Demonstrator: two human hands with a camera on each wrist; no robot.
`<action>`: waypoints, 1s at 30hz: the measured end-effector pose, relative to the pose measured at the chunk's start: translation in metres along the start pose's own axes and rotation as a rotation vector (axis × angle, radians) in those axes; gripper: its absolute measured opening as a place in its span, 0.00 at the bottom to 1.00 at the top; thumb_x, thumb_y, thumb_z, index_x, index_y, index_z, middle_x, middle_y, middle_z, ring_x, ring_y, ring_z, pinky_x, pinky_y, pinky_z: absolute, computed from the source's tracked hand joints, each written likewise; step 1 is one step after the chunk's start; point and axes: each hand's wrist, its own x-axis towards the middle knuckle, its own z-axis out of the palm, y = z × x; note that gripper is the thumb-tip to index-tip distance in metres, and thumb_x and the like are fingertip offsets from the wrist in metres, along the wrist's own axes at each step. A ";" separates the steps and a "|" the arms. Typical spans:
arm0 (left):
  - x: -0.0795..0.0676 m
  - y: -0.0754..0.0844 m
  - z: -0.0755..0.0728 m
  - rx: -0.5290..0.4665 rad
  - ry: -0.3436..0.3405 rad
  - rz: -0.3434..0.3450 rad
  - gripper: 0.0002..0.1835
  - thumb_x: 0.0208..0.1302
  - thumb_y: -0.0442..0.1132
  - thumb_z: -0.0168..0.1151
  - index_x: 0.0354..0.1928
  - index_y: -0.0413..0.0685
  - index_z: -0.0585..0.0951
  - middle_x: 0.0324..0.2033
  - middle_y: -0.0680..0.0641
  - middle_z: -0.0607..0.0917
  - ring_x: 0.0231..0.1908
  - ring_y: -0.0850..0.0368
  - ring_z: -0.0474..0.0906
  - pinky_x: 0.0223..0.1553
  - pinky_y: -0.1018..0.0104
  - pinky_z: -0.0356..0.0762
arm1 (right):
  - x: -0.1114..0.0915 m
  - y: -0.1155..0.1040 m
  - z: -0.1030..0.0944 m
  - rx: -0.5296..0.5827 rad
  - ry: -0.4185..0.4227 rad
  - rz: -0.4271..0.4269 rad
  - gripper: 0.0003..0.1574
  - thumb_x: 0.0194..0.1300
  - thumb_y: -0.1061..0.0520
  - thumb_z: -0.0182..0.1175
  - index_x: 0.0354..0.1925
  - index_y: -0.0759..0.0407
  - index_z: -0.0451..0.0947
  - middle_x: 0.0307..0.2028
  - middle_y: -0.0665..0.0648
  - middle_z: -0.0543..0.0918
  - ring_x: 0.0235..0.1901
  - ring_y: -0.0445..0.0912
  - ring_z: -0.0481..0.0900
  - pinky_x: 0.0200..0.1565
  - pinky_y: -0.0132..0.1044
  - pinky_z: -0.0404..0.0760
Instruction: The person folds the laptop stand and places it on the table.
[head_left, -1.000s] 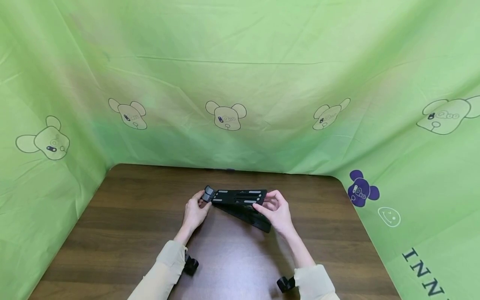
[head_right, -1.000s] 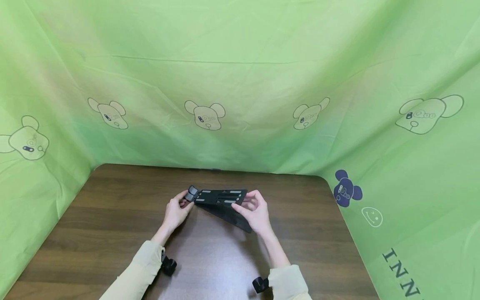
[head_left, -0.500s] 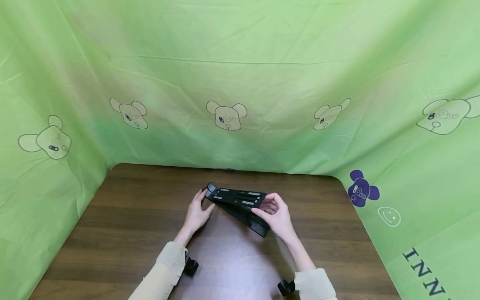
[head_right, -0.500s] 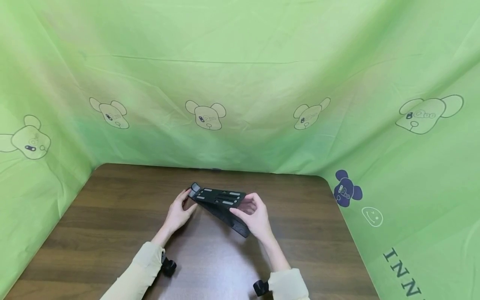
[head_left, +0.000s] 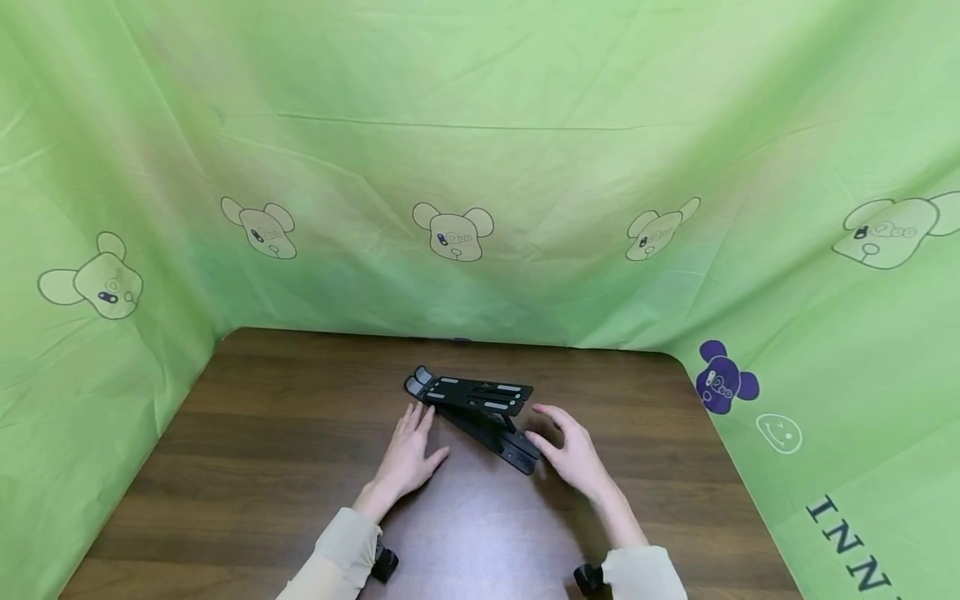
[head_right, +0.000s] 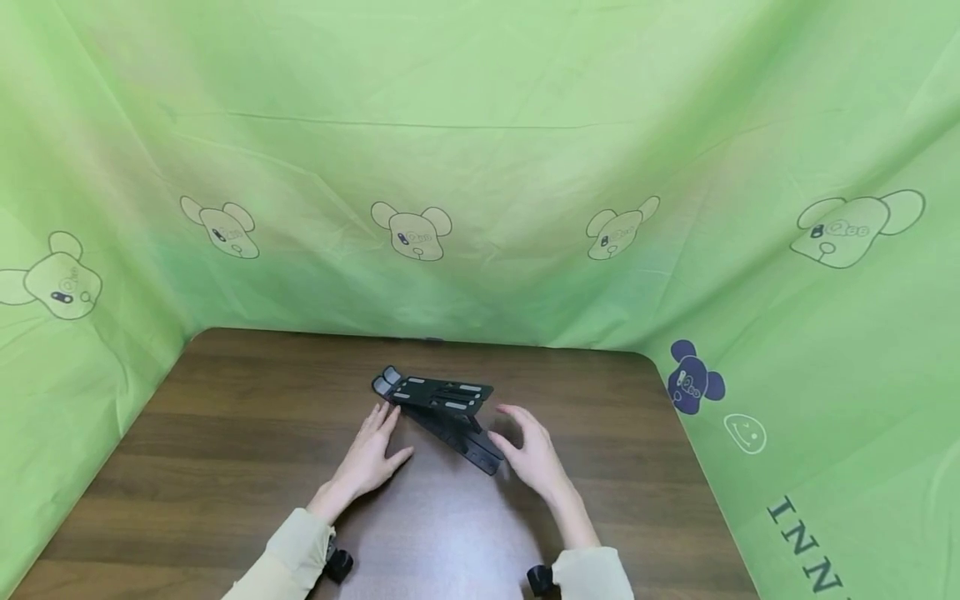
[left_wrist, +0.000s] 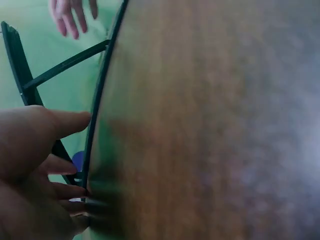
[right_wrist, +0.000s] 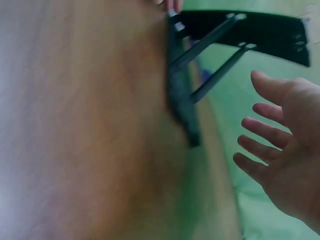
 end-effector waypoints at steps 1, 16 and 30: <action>-0.001 -0.001 0.001 0.005 0.001 0.022 0.41 0.72 0.42 0.74 0.78 0.28 0.70 0.80 0.21 0.64 0.83 0.23 0.57 0.81 0.28 0.59 | -0.003 0.014 0.006 -0.042 -0.022 -0.022 0.30 0.77 0.46 0.70 0.69 0.57 0.82 0.65 0.63 0.87 0.66 0.57 0.84 0.69 0.41 0.81; -0.002 -0.005 0.006 0.004 -0.022 0.043 0.37 0.71 0.44 0.75 0.77 0.38 0.76 0.81 0.24 0.64 0.84 0.21 0.53 0.82 0.24 0.53 | -0.008 -0.037 0.000 -0.183 -0.271 0.084 0.33 0.74 0.56 0.70 0.71 0.69 0.80 0.76 0.70 0.77 0.81 0.73 0.64 0.79 0.71 0.65; 0.016 0.021 0.003 0.355 -0.123 -0.087 0.35 0.77 0.57 0.68 0.80 0.52 0.75 0.84 0.36 0.67 0.81 0.26 0.63 0.81 0.30 0.65 | -0.014 -0.031 0.006 -0.146 -0.236 0.027 0.32 0.73 0.57 0.72 0.70 0.68 0.81 0.72 0.67 0.82 0.81 0.76 0.62 0.78 0.78 0.58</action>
